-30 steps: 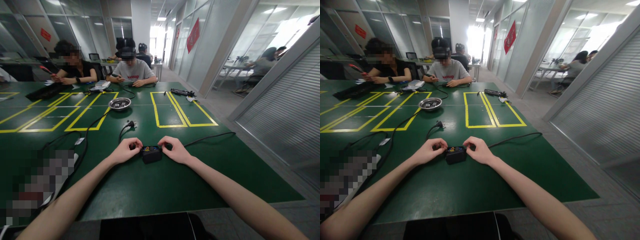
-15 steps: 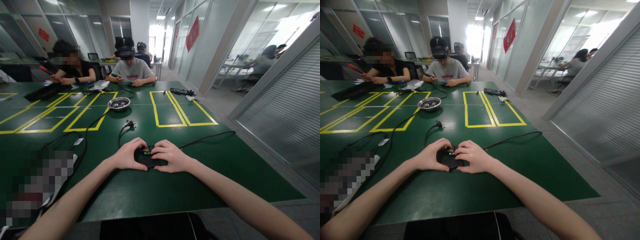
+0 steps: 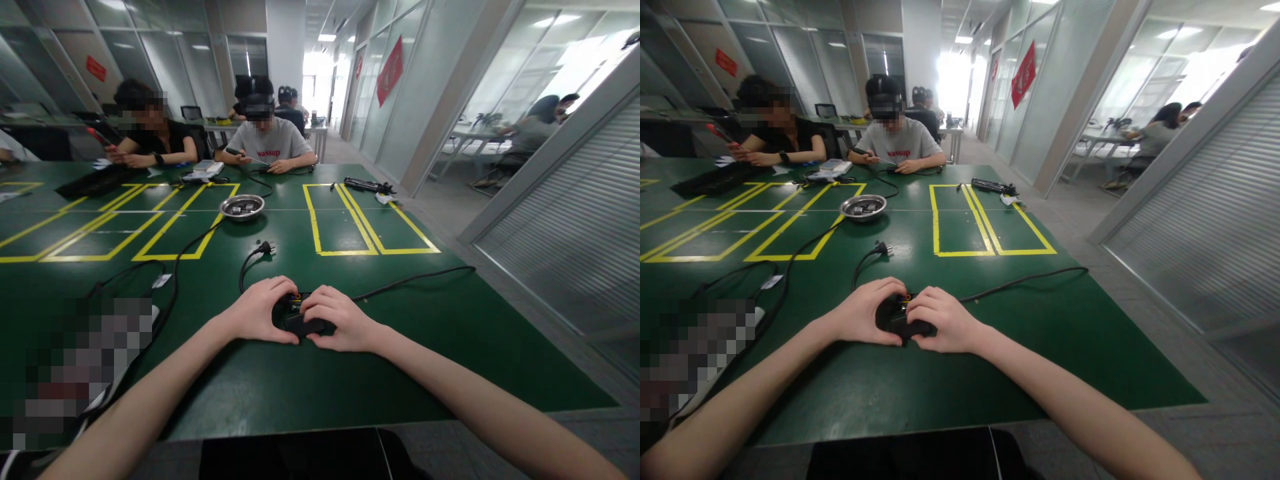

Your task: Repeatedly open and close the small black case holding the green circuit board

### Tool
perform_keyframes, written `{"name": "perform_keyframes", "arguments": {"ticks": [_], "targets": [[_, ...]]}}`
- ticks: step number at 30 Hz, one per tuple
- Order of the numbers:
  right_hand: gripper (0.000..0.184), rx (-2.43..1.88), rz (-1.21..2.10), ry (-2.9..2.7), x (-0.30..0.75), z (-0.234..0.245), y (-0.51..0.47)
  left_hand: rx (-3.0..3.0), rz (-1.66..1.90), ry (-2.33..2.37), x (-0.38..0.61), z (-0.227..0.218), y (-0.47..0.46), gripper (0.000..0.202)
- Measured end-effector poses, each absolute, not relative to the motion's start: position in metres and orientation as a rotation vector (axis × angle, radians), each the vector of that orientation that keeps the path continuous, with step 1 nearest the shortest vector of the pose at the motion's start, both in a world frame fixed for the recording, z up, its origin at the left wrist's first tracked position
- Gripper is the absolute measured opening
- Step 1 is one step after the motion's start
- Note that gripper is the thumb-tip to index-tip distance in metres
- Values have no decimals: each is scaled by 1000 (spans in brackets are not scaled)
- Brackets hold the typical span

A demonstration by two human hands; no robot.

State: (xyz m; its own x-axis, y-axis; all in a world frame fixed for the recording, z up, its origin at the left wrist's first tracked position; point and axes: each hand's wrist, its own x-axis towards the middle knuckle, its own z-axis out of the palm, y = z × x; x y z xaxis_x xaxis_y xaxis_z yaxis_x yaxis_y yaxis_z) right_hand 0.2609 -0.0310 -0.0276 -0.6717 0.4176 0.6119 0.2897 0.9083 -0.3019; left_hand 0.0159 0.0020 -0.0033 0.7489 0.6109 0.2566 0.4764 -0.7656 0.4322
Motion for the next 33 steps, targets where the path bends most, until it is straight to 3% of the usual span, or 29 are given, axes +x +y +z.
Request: {"name": "perform_keyframes", "arguments": {"ticks": [4, 7, 16, 33], "targets": [[15, -683, 196, -2211, 263, -31, -21, 2568, 669, 953, 13, -8, 6, 39], [16, -766, 281, -2161, 265, -35, -13, 2550, 678, 955, 11, -12, 8, 32], [10, -738, 309, -2139, 260, -38, -14, 2529, 707, 906, 10, -12, 8, 26], [18, -784, 364, -2269, 263, -38, -11, 2676, 563, 886, 13, -12, 10, 30]]}}
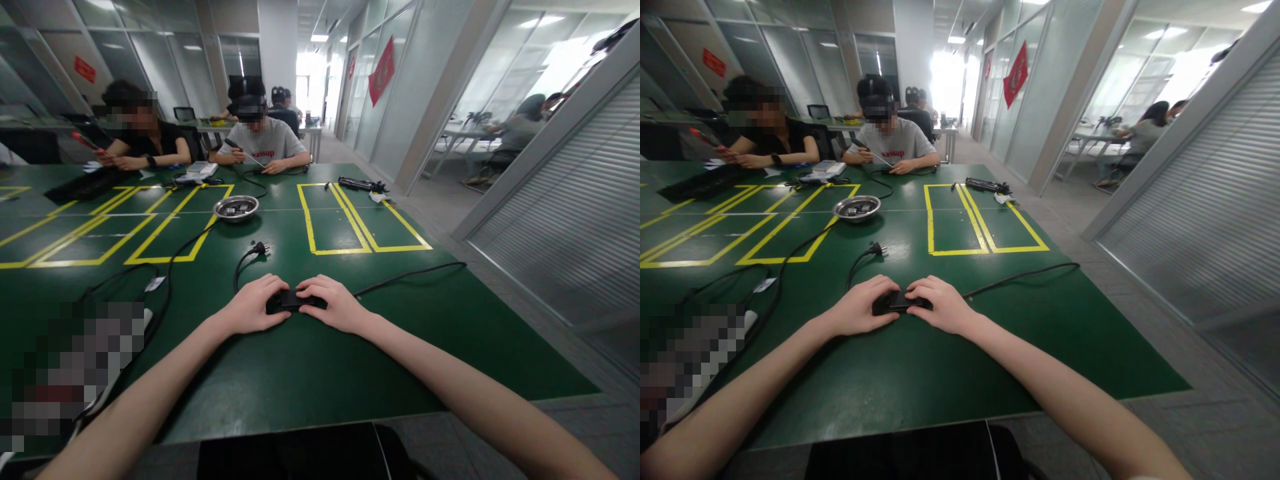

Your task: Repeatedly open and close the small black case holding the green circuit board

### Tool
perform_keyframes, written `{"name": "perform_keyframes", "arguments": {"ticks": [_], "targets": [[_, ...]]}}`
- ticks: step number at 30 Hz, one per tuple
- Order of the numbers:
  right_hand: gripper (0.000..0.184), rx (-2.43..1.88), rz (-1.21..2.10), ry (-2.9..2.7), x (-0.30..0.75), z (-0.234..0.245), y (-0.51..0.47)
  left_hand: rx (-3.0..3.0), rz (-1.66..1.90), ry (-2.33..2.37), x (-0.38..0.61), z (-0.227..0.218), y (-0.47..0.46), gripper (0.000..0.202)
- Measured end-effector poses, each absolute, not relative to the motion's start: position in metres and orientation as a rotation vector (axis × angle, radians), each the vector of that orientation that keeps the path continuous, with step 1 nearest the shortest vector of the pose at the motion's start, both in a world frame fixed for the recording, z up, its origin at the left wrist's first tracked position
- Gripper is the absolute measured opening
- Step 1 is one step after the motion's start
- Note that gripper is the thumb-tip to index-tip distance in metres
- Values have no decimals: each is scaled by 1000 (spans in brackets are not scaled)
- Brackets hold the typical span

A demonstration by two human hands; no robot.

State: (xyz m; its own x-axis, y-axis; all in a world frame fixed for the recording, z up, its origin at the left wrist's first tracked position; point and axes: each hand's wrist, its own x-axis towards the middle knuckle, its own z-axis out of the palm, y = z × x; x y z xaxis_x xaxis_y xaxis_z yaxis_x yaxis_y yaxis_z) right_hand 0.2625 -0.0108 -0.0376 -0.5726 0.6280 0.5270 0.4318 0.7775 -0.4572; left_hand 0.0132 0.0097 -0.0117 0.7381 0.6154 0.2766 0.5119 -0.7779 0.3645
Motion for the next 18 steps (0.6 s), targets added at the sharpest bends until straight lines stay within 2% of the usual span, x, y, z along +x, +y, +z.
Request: {"name": "perform_keyframes", "arguments": {"ticks": [5, 10, 14, 18], "targets": [[39, -838, 393, -2334, 264, -36, -11, 2736, 515, 906, 14, -12, 11, 28], [31, -869, 135, -2457, 263, -33, -12, 2789, 516, 908, 18, -14, 11, 32], [34, -907, -22, -2514, 264, -32, -12, 2771, 563, 884, 20, -15, 11, 25], [38, -908, -70, -2526, 266, -32, -12, 2738, 546, 865, 19, -12, 10, 30]]}}
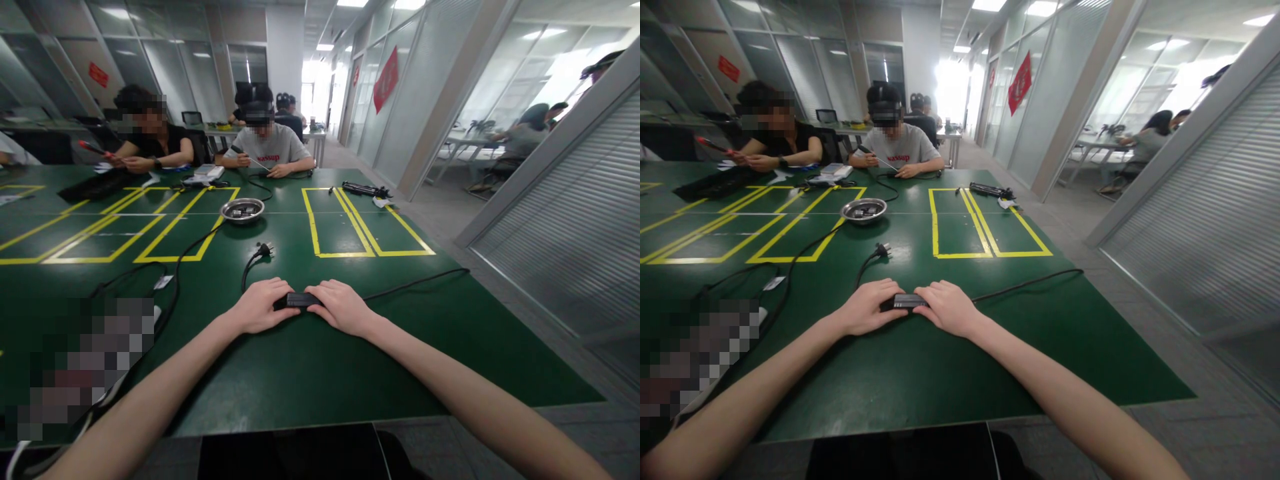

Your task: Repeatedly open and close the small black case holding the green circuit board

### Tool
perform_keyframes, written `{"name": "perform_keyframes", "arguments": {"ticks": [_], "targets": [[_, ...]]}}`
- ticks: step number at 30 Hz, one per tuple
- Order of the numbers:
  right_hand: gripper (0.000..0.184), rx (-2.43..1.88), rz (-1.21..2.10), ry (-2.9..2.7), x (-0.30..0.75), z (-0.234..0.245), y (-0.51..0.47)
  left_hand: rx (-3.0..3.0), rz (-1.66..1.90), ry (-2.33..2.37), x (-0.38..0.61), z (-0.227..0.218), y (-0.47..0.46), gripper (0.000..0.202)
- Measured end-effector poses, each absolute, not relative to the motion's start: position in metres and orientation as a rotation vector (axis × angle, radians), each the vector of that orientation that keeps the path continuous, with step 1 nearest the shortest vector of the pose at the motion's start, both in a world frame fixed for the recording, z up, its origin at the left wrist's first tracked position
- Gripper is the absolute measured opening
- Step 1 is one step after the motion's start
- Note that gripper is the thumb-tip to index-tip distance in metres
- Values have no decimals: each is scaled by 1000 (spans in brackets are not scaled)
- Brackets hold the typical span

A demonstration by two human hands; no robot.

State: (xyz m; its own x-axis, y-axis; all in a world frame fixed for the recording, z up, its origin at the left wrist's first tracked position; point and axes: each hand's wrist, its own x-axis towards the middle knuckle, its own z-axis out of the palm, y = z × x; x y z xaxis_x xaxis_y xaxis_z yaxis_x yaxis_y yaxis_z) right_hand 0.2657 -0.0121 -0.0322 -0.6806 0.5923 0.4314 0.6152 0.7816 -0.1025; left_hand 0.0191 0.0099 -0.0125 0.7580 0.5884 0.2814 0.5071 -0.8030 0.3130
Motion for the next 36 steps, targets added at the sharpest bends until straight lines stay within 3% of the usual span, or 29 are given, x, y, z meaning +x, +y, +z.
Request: {"name": "perform_keyframes", "arguments": {"ticks": [13, 19, 22, 26, 31, 36], "targets": [[33, -752, 40, -2462, 271, -29, -14, 2780, 674, 856, 25, -11, -1, 32], [28, -549, -212, -2460, 274, -29, -17, 2443, 496, 1059, 31, -7, -4, 46], [29, -595, -187, -2494, 274, -27, -17, 2282, 442, 1024, 32, -6, -4, 48], [56, -847, 115, -2503, 274, -24, -16, 2345, 580, 1062, 30, -8, -4, 36], [20, -957, 276, -2393, 274, -26, -17, 2665, 641, 1034, 29, -10, -4, 32], [18, -917, 187, -2375, 274, -25, -20, 2729, 657, 963, 28, -12, -4, 27]]}}
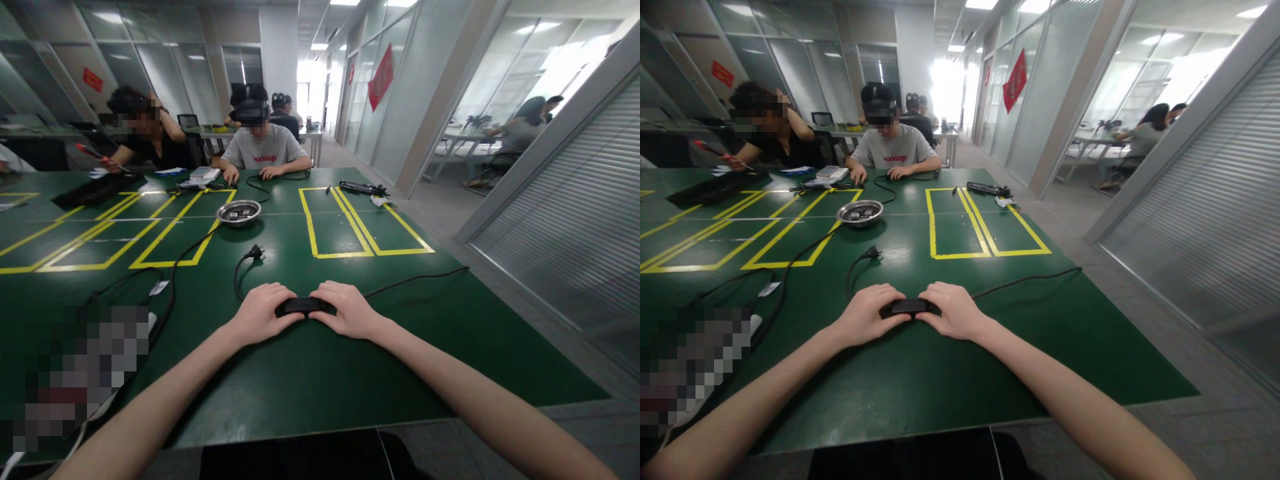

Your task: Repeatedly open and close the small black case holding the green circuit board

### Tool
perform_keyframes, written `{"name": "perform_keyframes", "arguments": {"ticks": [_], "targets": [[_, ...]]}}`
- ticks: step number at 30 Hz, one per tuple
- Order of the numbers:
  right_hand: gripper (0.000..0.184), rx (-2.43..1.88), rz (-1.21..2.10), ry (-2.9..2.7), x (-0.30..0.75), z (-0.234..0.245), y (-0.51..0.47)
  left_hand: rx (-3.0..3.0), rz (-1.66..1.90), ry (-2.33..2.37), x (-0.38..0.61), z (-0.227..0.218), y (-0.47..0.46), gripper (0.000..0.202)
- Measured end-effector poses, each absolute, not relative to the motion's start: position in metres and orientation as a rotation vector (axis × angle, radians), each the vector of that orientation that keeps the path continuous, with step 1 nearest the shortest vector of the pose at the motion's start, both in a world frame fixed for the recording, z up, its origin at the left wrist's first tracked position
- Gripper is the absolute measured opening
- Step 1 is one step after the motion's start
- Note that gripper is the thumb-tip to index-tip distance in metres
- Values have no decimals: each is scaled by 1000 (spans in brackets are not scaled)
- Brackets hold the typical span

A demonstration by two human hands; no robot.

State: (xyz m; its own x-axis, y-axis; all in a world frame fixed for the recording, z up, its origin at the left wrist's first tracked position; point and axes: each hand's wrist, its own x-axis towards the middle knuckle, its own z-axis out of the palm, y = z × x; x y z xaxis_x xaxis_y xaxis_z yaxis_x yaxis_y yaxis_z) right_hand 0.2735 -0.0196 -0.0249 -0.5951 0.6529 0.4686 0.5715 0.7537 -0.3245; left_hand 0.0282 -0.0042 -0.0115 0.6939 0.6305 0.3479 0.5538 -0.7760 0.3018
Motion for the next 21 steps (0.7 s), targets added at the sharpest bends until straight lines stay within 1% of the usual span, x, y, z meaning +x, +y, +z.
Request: {"name": "perform_keyframes", "arguments": {"ticks": [4, 9, 12, 14, 15, 19, 21], "targets": [[30, -877, 239, -2421, 272, -24, -20, 2774, 654, 952, 27, -13, -4, 28], [26, -859, 197, -2401, 272, -28, -18, 2729, 655, 1009, 28, -9, -3, 30], [40, -828, 180, -2423, 274, -28, -17, 2723, 645, 1036, 28, -8, -5, 28], [52, -770, 176, -2501, 275, -26, -17, 2710, 620, 1016, 29, -8, -6, 30], [55, -745, 170, -2539, 275, -26, -18, 2694, 604, 1005, 29, -9, -6, 32], [49, -780, 193, -2553, 274, -27, -20, 2639, 614, 1007, 29, -11, -6, 31], [49, -858, 290, -2451, 277, -30, -14, 2678, 722, 1002, 28, -11, -5, 41]]}}
